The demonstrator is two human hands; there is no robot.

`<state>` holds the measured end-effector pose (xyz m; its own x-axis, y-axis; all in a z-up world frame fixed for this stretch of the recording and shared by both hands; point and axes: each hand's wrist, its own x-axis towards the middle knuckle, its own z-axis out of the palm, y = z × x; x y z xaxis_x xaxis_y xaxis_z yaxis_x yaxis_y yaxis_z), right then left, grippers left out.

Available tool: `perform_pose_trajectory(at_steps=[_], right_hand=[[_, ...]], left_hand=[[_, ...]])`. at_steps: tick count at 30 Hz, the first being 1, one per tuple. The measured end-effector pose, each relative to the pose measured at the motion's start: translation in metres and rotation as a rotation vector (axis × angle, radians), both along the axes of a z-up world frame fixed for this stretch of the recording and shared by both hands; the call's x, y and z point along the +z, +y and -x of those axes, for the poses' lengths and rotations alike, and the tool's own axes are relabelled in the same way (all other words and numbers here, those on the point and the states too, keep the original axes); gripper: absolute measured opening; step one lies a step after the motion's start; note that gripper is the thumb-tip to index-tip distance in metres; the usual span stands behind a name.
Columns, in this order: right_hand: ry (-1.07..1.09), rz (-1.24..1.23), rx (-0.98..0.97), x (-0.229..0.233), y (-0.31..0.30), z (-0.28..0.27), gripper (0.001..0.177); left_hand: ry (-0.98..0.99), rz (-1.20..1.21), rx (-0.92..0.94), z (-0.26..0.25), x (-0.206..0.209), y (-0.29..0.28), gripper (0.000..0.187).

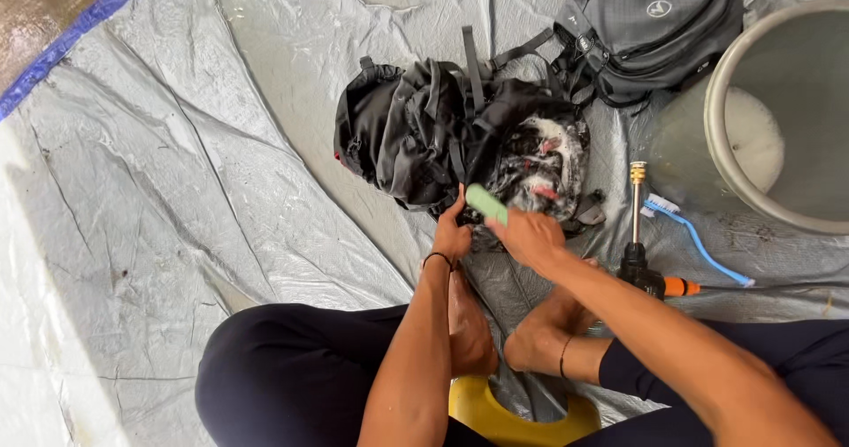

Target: The person cleans a backpack by applying soap and scrubbing the surface with a small brush by hand, occasionally dipping the brush into a bucket of water.

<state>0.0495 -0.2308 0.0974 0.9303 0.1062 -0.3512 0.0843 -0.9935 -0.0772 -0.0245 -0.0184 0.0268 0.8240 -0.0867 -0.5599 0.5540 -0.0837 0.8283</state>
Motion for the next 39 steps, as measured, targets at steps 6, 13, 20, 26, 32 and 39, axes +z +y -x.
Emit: perform_pose_trajectory(at_steps=[6, 13, 20, 26, 32, 39], right_hand=[[0.017, 0.160, -0.263, 0.005, -0.087, 0.002, 0.092], [-0.146, 0.064, 0.116, -0.042, -0.062, 0.072, 0.065], [0.074, 0.146, -0.035, -0.017, -0.068, 0.041, 0.077], [-0.132, 0.047, 0.357, -0.032, -0.028, 0.049, 0.071], [-0.001, -0.151, -0.097, -0.040, 0.041, 0.054, 0.069], [0.118, -0.060, -0.218, 0.002, 0.014, -0.031, 0.093]], left_hand=[[0.005, -0.008, 0.049, -0.005, 0.033, -0.008, 0.090], [-0.025, -0.043, 0.029, -0.003, 0.029, -0.009, 0.096], [-0.028, -0.052, 0.017, 0.002, 0.031, -0.010, 0.093], [-0.073, -0.018, 0.055, -0.002, 0.010, -0.011, 0.099], [-0.083, 0.012, 0.206, -0.007, -0.001, -0.006, 0.082], [-0.015, 0.075, 0.399, -0.002, -0.016, -0.010, 0.075]])
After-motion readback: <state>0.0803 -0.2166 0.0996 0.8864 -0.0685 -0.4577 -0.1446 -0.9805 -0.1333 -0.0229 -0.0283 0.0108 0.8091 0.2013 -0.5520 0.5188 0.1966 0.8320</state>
